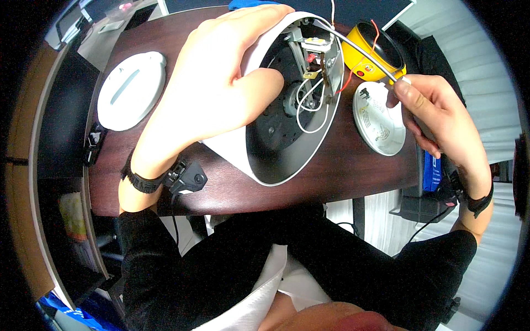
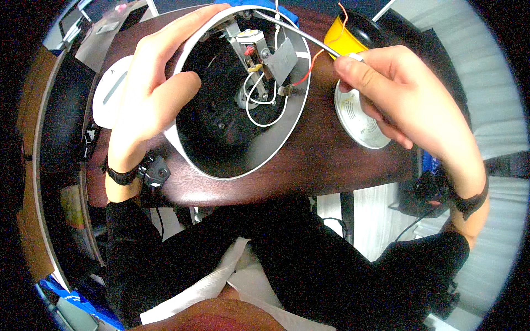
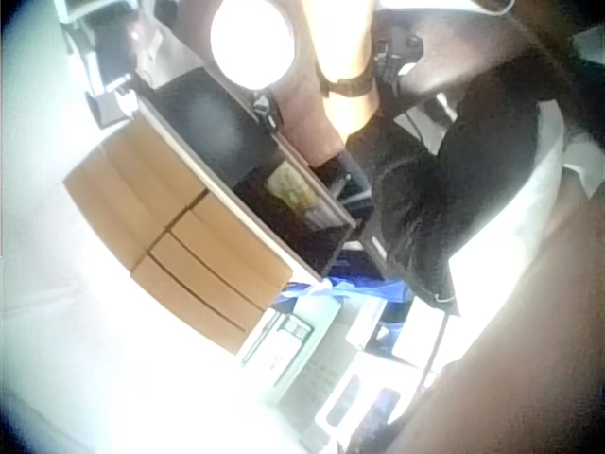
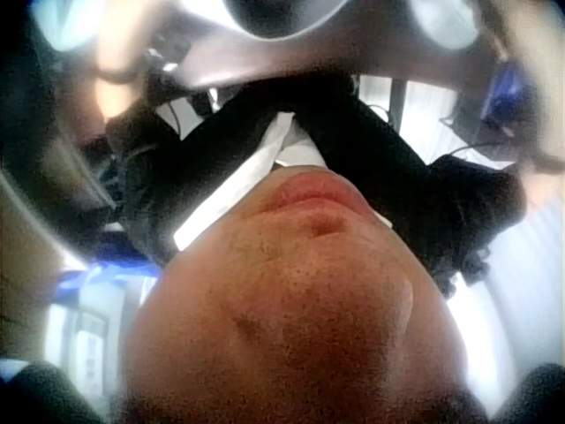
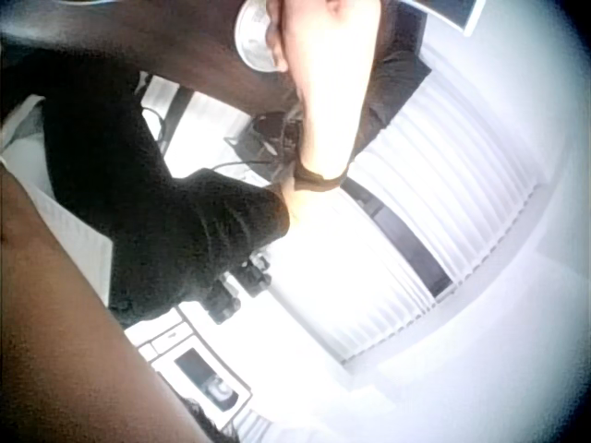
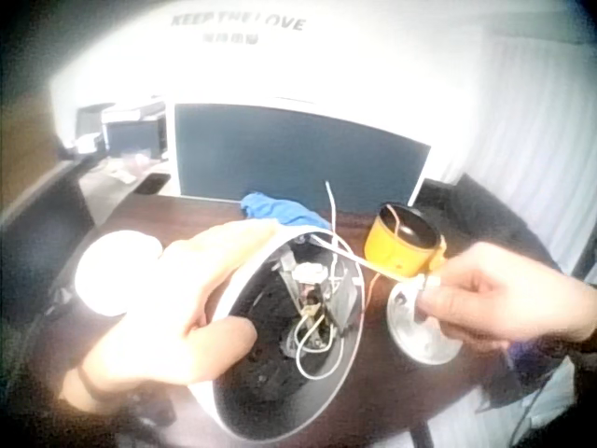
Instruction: The person uses a screwdriver to adjust internal wiring and components inside a disassembled white circular appliance. They repeatedly probe and tighten connections while holding the device steady, then place the screwdriver down and reposition the appliance.
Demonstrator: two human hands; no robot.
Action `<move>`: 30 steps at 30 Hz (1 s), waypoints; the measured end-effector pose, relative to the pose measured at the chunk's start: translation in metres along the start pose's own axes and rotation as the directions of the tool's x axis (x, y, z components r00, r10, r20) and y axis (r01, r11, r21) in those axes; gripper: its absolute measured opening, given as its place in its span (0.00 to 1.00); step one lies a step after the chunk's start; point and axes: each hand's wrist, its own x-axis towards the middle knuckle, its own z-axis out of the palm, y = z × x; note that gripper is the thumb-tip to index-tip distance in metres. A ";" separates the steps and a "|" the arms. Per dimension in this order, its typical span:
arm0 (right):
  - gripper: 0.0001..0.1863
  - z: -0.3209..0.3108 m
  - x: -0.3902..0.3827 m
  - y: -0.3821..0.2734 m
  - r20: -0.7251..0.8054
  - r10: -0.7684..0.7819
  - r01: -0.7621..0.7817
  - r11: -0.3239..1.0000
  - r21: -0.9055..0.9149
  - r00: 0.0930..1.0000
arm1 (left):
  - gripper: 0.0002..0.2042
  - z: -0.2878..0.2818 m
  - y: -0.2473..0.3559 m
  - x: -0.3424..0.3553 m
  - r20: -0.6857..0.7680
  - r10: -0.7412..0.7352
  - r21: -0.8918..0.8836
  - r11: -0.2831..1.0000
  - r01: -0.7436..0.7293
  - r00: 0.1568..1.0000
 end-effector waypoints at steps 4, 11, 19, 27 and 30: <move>0.22 0.007 0.003 0.008 0.048 -0.022 0.014 0.987 0.163 0.999 | 0.35 -0.001 0.001 0.002 0.031 0.015 -0.015 1.000 -0.014 0.999; 0.23 -0.003 0.009 0.024 0.151 -0.046 -0.012 0.932 0.363 0.988 | 0.33 0.008 -0.011 0.003 -0.081 -0.104 0.396 0.909 0.128 0.991; 0.14 0.002 0.014 0.052 -0.242 -0.499 0.336 0.801 -0.496 0.832 | 0.34 0.005 -0.014 0.013 0.005 -0.097 0.268 0.959 0.092 0.995; 0.21 -0.026 0.006 0.045 -0.117 -0.816 0.154 0.245 -0.957 0.566 | 0.37 -0.007 -0.021 0.019 0.144 -0.092 0.117 0.990 0.076 0.985; 0.21 -0.035 0.003 0.039 -0.067 -0.819 0.158 0.189 -0.969 0.570 | 0.40 -0.010 -0.021 0.022 0.175 -0.050 0.150 0.988 0.023 0.983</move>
